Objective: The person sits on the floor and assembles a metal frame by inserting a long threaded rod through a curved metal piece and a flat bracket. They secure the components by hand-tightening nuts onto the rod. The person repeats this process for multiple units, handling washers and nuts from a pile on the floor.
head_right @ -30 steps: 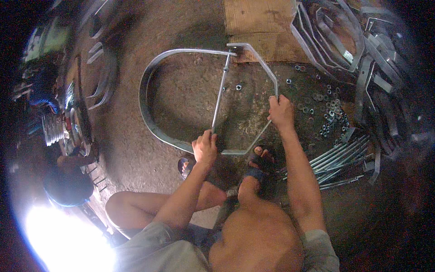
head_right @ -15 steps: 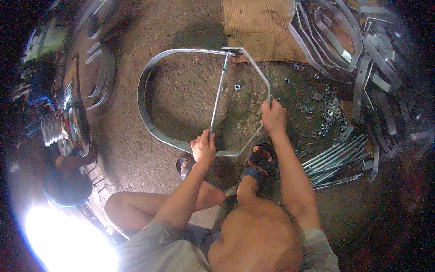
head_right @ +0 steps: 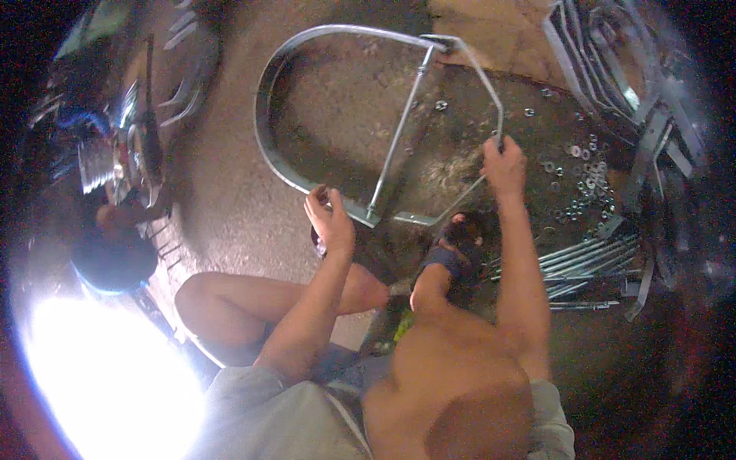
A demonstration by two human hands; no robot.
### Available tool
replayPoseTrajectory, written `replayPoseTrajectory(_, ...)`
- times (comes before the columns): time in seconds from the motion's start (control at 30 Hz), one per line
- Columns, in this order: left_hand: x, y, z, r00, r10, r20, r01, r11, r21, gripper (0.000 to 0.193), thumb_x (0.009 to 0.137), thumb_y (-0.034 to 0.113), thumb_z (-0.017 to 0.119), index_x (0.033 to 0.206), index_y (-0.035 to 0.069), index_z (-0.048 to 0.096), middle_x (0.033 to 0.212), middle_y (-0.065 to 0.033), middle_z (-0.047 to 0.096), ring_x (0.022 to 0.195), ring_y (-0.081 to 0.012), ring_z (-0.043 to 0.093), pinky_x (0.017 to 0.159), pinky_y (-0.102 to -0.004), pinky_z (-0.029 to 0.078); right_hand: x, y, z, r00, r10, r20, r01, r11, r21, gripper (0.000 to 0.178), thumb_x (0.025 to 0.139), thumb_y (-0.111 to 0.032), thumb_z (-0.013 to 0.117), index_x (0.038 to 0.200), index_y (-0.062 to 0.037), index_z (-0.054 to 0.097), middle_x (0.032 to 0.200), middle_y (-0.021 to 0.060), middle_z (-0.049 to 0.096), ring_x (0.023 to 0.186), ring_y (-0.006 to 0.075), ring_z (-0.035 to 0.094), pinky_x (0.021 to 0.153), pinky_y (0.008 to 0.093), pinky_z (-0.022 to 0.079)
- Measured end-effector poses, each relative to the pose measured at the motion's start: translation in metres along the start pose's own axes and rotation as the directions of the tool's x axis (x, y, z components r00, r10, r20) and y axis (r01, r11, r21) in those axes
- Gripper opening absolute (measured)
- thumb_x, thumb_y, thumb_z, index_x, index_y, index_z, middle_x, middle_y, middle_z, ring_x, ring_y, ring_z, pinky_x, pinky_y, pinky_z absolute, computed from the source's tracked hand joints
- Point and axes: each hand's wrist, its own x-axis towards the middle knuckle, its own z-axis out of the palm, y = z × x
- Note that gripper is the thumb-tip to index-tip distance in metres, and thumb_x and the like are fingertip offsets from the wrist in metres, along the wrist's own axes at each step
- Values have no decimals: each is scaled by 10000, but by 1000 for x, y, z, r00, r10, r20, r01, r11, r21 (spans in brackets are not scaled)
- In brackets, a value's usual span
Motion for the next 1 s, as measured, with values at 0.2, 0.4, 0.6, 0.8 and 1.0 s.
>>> replayPoseTrajectory(0.2,-6,-36,-15,929,-316,194,331,942,-53,580,804,294,771,1275,55,532,1245,-174,541,1163,-379,514,1068,-477,371,6,14,5,997,27,66,-33,995,93,279,909,-228,589,1034,18,624,680,102,622,524,189,638,520,352,512)
replayPoseTrajectory(0.4,10,1,-49,648,401,648,-735,554,392,533,774,317,776,1263,195,603,1212,-110,593,1263,-303,492,1150,-551,275,-12,11,11,998,38,46,-51,944,326,317,866,-137,621,1154,-8,590,785,71,609,517,148,566,503,325,496)
replayPoseTrajectory(0.6,31,-29,-33,467,343,815,-850,429,307,325,835,324,710,1146,234,676,1156,-13,634,1198,-219,559,1160,-555,278,-15,-2,1,988,106,116,-152,834,530,440,863,-157,619,1280,-44,536,786,5,504,536,109,480,499,302,458)
replayPoseTrajectory(0.8,17,-13,-23,342,517,785,-884,461,81,309,820,383,716,1081,222,675,1001,-20,645,1039,-236,628,988,-493,467,8,-11,-18,981,145,130,-190,863,469,455,867,-132,607,1307,-42,533,716,-9,457,526,100,465,477,294,441)
replayPoseTrajectory(1.0,-7,39,17,284,459,842,-842,539,-10,380,794,408,738,1090,189,643,950,-52,623,962,-263,630,797,-451,534,31,-20,-27,991,130,44,-136,901,412,491,861,-83,562,1350,-46,534,684,-2,467,499,103,456,452,299,425)
